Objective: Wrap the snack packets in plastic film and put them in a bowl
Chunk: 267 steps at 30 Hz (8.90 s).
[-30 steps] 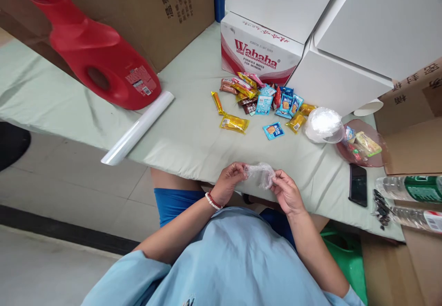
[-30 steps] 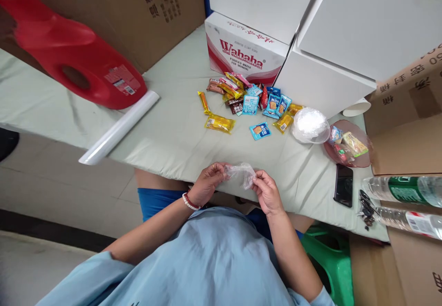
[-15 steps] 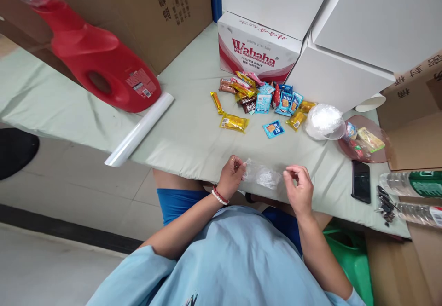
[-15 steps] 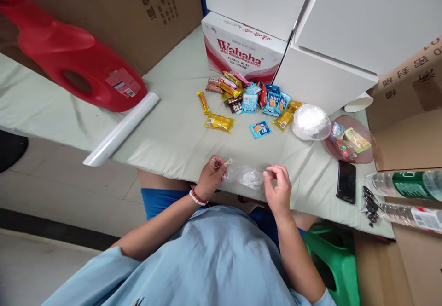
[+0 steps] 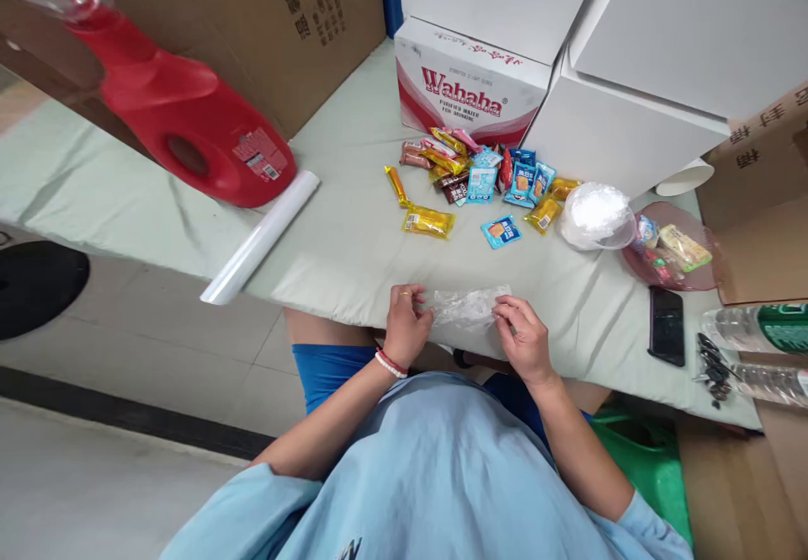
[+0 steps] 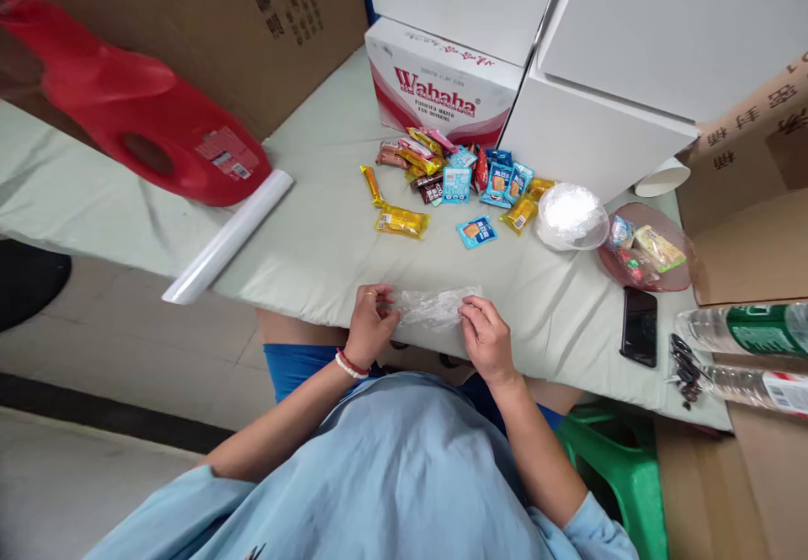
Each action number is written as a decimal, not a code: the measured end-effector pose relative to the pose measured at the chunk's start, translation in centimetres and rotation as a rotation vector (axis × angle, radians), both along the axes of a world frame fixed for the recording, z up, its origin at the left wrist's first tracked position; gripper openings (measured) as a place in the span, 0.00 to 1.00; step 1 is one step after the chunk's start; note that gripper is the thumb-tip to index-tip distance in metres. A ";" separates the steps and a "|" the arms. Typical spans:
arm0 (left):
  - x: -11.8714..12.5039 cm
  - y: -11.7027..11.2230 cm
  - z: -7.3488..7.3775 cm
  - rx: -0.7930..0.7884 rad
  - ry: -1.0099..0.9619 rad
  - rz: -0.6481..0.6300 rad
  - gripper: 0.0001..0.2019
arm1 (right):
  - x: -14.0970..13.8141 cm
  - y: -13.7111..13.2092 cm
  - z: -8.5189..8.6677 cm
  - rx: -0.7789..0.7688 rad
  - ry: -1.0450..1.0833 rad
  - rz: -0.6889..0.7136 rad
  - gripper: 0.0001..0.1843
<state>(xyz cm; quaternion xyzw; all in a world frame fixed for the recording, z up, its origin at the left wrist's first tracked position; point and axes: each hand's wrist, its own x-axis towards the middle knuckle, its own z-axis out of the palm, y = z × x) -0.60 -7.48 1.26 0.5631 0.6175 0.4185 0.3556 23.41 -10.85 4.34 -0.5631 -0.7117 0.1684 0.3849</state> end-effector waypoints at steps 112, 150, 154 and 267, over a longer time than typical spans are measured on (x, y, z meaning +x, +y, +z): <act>3.4 7.2 7.2 0.343 0.516 -0.534 0.21 | 1.0 2.1 0.6 -0.315 0.487 -0.132 0.08; -1.5 6.1 0.1 0.155 0.825 -0.473 0.26 | 1.9 4.0 -0.9 -0.344 -0.096 0.162 0.14; -1.9 5.6 -0.3 0.138 0.829 -0.487 0.28 | 6.1 -0.3 -0.7 -0.301 0.056 0.097 0.09; 1.1 7.8 -0.9 0.217 0.820 -0.554 0.33 | 20.7 4.4 -1.7 -0.435 -0.621 -0.490 0.34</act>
